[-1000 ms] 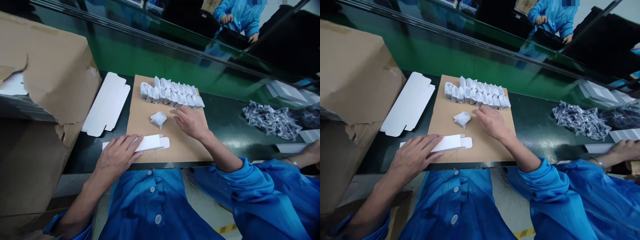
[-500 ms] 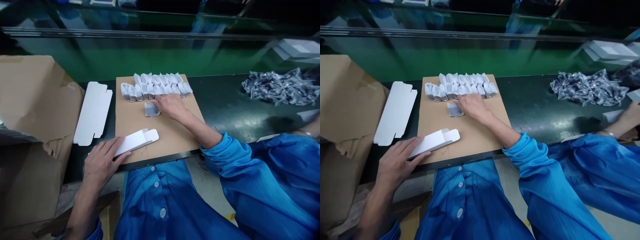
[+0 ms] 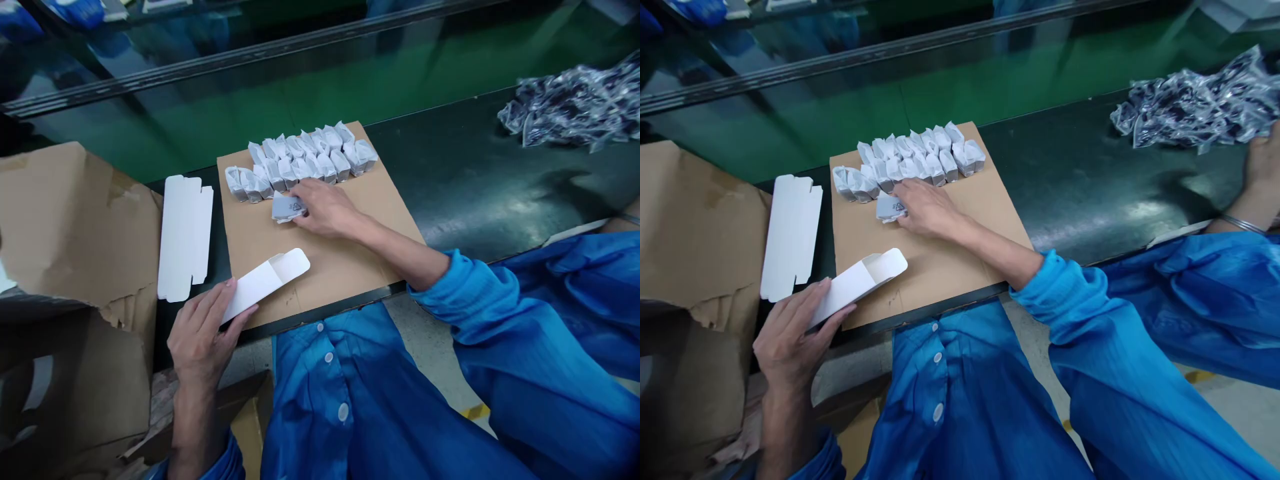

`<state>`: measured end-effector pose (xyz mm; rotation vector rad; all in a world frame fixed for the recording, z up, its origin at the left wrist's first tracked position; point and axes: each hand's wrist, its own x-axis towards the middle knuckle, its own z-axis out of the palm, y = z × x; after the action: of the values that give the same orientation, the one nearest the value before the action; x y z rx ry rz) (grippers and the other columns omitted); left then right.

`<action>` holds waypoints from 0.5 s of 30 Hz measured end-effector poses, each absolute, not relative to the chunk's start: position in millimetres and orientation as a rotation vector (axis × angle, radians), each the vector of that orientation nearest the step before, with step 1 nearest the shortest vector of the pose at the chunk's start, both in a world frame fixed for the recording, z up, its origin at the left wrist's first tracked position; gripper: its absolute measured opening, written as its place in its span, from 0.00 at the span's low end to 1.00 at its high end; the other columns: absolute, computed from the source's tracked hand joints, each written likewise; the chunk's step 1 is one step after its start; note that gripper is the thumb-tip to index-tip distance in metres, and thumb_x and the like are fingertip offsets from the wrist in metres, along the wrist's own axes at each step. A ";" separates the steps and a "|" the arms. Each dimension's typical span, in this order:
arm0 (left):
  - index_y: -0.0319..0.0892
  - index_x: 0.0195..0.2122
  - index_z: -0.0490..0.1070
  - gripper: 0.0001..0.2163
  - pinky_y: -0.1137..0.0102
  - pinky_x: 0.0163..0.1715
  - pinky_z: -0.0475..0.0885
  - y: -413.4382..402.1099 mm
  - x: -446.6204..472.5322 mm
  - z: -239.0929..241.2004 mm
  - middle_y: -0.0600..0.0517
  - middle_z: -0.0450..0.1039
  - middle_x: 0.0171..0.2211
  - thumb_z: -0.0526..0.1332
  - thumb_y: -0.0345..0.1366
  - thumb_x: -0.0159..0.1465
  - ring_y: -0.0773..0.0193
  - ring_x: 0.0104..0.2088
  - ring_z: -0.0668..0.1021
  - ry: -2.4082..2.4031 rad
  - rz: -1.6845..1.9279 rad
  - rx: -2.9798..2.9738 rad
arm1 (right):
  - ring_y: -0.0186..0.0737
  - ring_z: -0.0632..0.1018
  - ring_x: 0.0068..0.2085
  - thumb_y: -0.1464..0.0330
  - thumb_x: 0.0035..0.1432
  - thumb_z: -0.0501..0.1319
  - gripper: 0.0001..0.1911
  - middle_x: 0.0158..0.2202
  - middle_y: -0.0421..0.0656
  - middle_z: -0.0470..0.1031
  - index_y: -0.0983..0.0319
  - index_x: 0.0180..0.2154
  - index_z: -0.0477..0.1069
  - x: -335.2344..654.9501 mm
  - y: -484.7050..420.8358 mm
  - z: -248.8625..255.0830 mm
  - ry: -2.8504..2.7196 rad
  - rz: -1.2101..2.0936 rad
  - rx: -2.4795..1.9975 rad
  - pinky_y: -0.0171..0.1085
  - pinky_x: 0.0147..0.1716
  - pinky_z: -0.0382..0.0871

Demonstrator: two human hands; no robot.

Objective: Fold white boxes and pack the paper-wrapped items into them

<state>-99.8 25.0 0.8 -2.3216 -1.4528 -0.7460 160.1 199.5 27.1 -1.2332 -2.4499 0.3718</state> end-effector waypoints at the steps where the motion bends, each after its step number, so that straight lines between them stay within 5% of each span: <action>1: 0.42 0.64 0.64 0.35 0.58 0.40 0.76 24.4 -99.7 0.1 0.40 0.80 0.46 0.72 0.34 0.55 0.49 0.42 0.82 -1.461 -0.762 -2.296 | 0.48 0.72 0.49 0.69 0.58 0.60 0.17 0.48 0.50 0.73 0.66 0.50 0.68 164.0 185.4 31.7 -2.356 0.341 -1.226 0.42 0.43 0.66; 7: 0.45 0.64 0.64 0.35 0.58 0.40 0.76 26.8 -86.3 -6.6 0.40 0.80 0.47 0.72 0.35 0.55 0.48 0.43 0.82 -1.512 -0.866 -2.182 | 0.48 0.73 0.45 0.66 0.63 0.57 0.15 0.44 0.53 0.74 0.66 0.49 0.68 181.9 106.2 26.0 -2.237 0.120 -1.025 0.43 0.41 0.70; 15: 0.45 0.65 0.62 0.36 0.60 0.38 0.73 27.2 -83.0 -8.4 0.42 0.80 0.47 0.72 0.36 0.56 0.50 0.41 0.80 -1.414 -0.773 -2.327 | 0.46 0.73 0.45 0.67 0.66 0.58 0.13 0.45 0.52 0.72 0.67 0.50 0.69 200.8 126.9 55.4 -2.862 0.370 -0.713 0.41 0.39 0.68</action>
<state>-83.0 27.2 -8.4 -2.3267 -1.4141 -0.7733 200.8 126.9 55.4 -0.7129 -2.8616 0.3699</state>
